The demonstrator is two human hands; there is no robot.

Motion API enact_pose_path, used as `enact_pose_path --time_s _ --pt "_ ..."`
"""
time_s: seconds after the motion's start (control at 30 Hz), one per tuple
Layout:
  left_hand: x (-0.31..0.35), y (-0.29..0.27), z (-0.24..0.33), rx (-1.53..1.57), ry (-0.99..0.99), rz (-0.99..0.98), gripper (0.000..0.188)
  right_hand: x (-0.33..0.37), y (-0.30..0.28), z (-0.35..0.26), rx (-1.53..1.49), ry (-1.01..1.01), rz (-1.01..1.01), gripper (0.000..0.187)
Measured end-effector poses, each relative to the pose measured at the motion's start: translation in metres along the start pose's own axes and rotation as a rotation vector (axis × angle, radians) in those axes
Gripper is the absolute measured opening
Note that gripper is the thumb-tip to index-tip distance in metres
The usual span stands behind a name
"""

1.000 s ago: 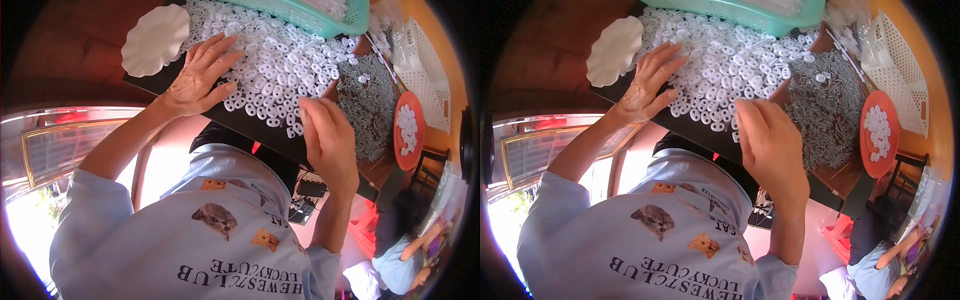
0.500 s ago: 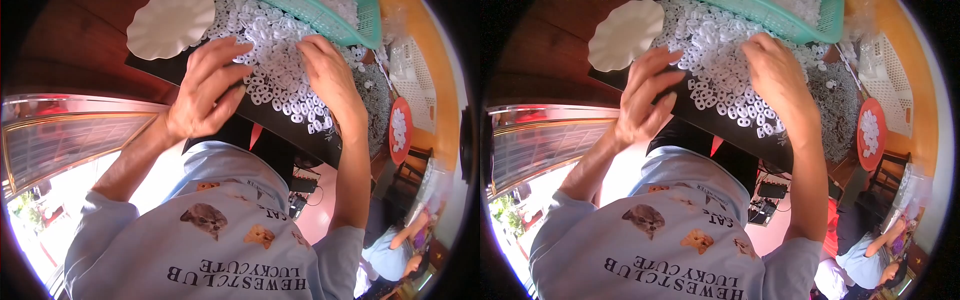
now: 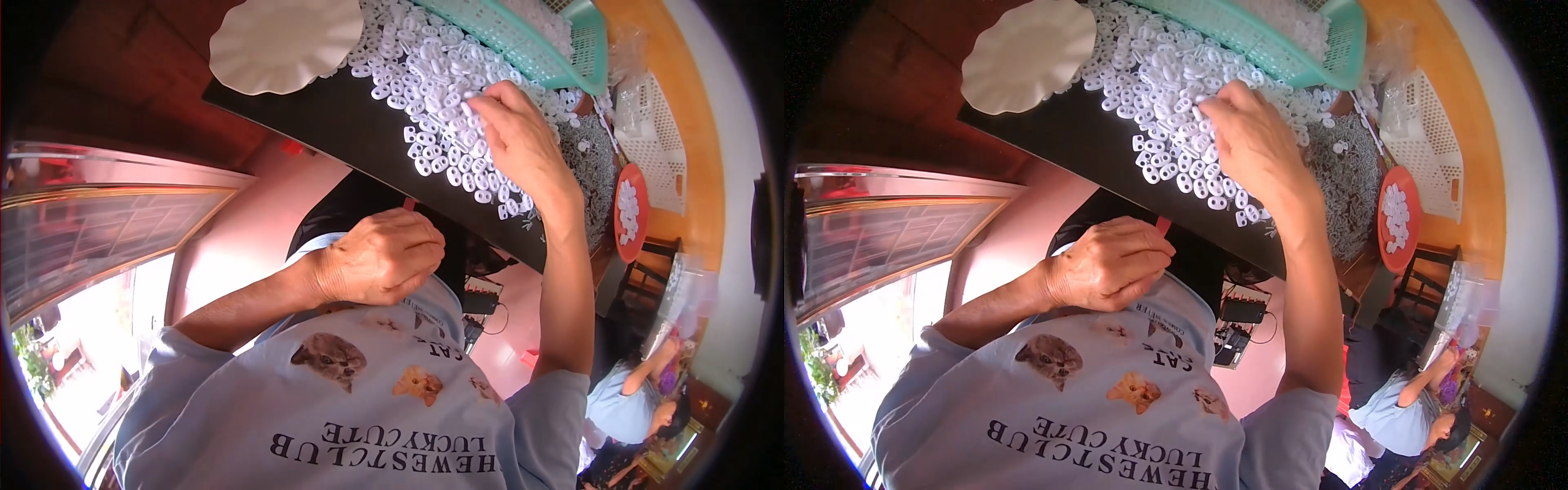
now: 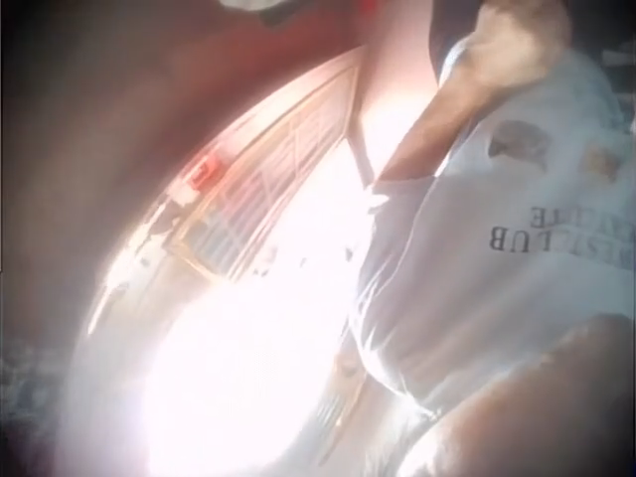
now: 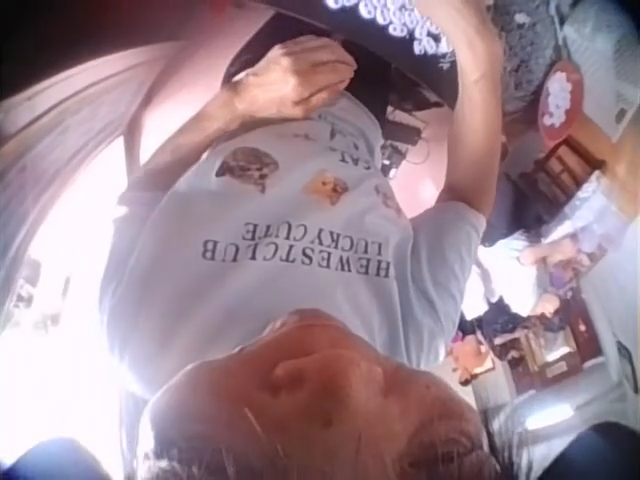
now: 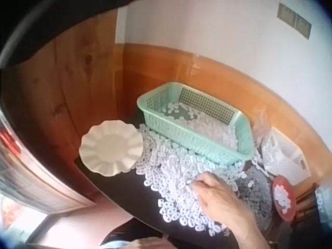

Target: Joining and assembling small white plastic components by hand.

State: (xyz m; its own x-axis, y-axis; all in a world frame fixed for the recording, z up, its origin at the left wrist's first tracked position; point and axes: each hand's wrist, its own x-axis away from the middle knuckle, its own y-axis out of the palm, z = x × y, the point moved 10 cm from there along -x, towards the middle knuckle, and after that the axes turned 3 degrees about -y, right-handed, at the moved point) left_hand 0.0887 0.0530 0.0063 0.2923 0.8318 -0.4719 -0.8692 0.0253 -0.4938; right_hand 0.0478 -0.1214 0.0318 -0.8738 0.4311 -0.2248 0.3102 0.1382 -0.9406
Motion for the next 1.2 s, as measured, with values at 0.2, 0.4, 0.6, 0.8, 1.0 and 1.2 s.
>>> enact_pose_path --time_s 0.2,0.4,0.6,0.8,1.0,1.2 --pt "0.001 -0.002 -0.014 0.03 -0.019 0.036 0.018 0.006 -0.009 0.015 -0.122 0.094 0.058 0.02" --pt "-0.009 -0.016 -0.012 0.033 0.019 0.076 0.017 -0.029 0.006 0.026 0.016 0.114 0.019 0.02" --pt "-0.031 -0.038 -0.011 0.083 0.061 0.15 0.011 -0.037 0.002 0.032 0.129 0.11 0.042 0.018" --pt "-0.043 -0.028 -0.021 0.061 0.057 0.118 0.017 -0.029 0.013 0.034 0.161 0.241 -0.19 0.014" --pt "-0.045 -0.022 -0.023 0.069 0.041 0.115 0.017 -0.035 0.012 0.033 0.214 0.166 -0.197 0.013" --pt "-0.045 -0.025 -0.032 0.175 -0.065 0.112 0.012 -0.027 0.007 0.042 0.068 0.172 -0.091 0.014"
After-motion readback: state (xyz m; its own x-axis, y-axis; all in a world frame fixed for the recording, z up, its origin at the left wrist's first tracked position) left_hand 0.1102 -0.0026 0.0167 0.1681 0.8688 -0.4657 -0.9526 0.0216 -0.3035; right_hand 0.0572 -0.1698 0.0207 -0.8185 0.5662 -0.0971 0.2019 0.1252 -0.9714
